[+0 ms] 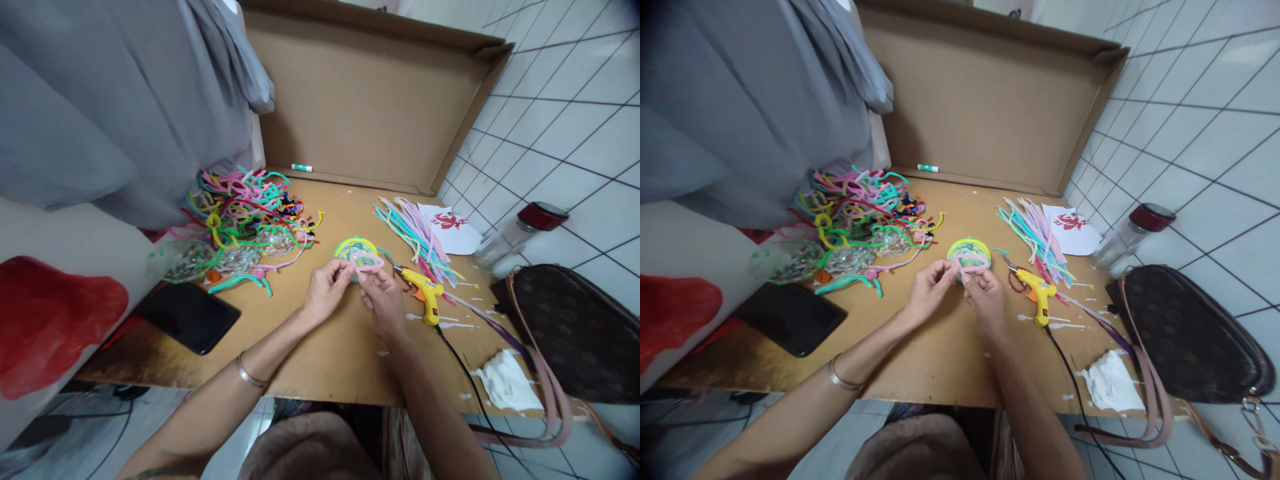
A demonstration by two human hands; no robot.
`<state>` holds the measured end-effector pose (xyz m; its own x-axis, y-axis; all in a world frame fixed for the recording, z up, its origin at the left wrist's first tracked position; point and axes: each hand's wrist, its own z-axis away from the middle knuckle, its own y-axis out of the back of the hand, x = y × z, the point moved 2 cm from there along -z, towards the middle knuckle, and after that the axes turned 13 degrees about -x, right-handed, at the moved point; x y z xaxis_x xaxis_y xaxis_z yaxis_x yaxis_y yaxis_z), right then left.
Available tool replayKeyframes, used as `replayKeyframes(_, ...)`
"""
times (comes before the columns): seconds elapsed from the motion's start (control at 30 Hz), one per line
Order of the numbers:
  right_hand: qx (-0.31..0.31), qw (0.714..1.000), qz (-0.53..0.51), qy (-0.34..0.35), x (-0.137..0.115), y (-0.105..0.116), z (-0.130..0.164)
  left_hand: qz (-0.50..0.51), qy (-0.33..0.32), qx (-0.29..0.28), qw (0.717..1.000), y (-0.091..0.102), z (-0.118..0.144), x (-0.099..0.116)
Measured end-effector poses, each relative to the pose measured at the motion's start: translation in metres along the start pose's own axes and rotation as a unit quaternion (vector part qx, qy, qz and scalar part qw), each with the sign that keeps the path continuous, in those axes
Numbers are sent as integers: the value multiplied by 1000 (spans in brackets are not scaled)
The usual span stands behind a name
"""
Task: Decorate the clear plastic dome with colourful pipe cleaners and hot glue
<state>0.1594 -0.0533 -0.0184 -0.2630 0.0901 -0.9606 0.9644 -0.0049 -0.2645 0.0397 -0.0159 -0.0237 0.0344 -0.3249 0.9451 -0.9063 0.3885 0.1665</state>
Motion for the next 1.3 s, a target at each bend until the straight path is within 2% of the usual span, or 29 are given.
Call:
replayKeyframes(0.17, 0, 1000, -2, -25, 0, -1, 1, 0, -7, 8, 1000, 0, 1, 0)
replayKeyframes(0.43, 11, 1000, -18, -9, 0, -2, 1, -16, -5, 5, 1000, -1, 3, 6)
replayKeyframes(0.93, 24, 1000, 7, -4, 0, -2, 0, -2, 0, 3, 1000, -4, 2, 1)
replayKeyframes(1.13, 38, 999, -21, -8, 1, 1, 0, 89, 36, -35, 995, -3, 1, 3)
replayKeyframes(1.3, -8, 996, -77, -33, 1, 3, -1, 235, 66, -97, 965, -4, -1, 1)
